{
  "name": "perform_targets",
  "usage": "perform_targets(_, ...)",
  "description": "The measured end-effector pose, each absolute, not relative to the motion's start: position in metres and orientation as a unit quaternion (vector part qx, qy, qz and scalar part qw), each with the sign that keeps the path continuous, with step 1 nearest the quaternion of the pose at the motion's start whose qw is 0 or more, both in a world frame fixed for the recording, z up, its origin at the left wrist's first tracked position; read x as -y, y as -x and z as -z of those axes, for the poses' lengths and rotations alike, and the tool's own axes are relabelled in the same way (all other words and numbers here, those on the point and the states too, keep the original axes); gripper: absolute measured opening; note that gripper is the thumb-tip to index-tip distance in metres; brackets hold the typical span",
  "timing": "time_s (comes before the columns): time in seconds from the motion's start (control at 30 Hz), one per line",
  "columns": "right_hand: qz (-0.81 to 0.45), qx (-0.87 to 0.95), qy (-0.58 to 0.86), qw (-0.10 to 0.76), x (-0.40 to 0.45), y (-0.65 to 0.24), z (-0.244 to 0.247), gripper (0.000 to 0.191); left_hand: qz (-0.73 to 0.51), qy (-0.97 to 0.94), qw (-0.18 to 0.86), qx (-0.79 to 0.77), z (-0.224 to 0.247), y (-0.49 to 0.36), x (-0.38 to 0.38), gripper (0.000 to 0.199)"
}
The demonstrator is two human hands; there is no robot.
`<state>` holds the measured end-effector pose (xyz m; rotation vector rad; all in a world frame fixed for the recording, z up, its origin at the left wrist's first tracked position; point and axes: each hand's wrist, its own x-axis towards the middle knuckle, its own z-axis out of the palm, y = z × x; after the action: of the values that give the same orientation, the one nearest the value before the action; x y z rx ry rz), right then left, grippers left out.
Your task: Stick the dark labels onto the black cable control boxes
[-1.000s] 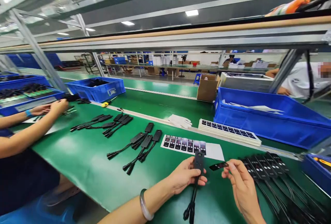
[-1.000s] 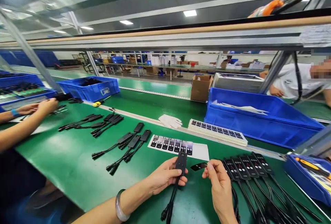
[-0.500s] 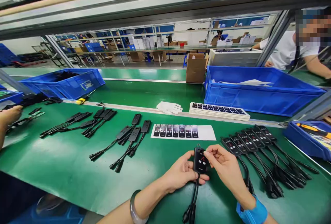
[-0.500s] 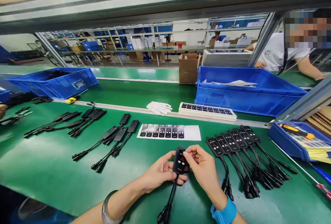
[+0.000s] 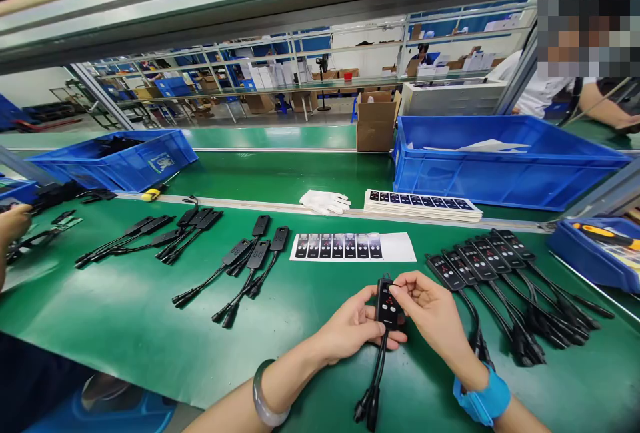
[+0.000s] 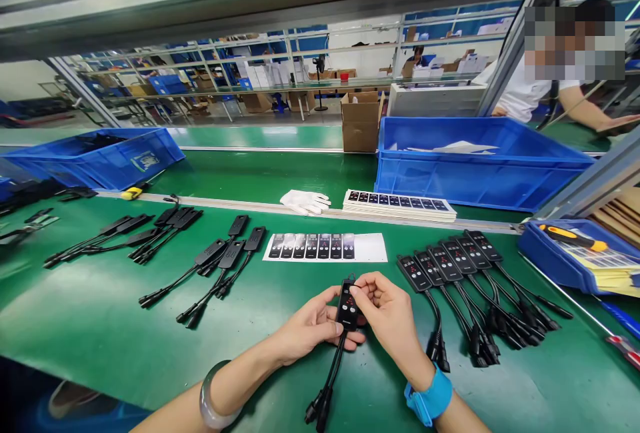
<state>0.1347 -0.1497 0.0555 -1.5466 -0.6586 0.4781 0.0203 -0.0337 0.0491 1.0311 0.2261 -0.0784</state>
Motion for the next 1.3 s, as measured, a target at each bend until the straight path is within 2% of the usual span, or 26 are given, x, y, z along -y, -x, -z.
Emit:
perform_targets(0.67, -0.201, 0.257, 0.693, 0.643, 0.148, -0.134, -0.050, 0.025, 0.029, -0.523, 0.845, -0.103, -0.052, -0.021, 0.037, 0.047)
perform_targets(0.83, -0.170, 0.278, 0.720, 0.613, 0.150, -0.140, -0.043, 0.041, 0.026, -0.507, 0.856, -0.094, -0.050, -0.020, 0.036, 0.039)
perform_targets(0.93, -0.161, 0.300, 0.737, 0.584, 0.150, -0.145, -0.039, 0.036, 0.035, -0.484, 0.868, -0.106, -0.050, -0.021, 0.033, 0.038)
perform_targets(1.03, -0.214, 0.327, 0.725, 0.567, 0.148, -0.143, -0.037, 0.034, 0.032, -0.459, 0.880, -0.116, -0.052, -0.023, 0.030, 0.032)
perform_targets(1.17, -0.287, 0.374, 0.701, 0.535, 0.145, -0.134, -0.040, 0.050, -0.007, -0.451, 0.884, -0.124, -0.052, -0.026, 0.028, 0.027)
perform_targets(1.3, -0.347, 0.375, 0.657, 0.554, 0.146, -0.127, -0.044, 0.083, -0.028, -0.448, 0.884, -0.133, -0.050, -0.027, 0.027, 0.026)
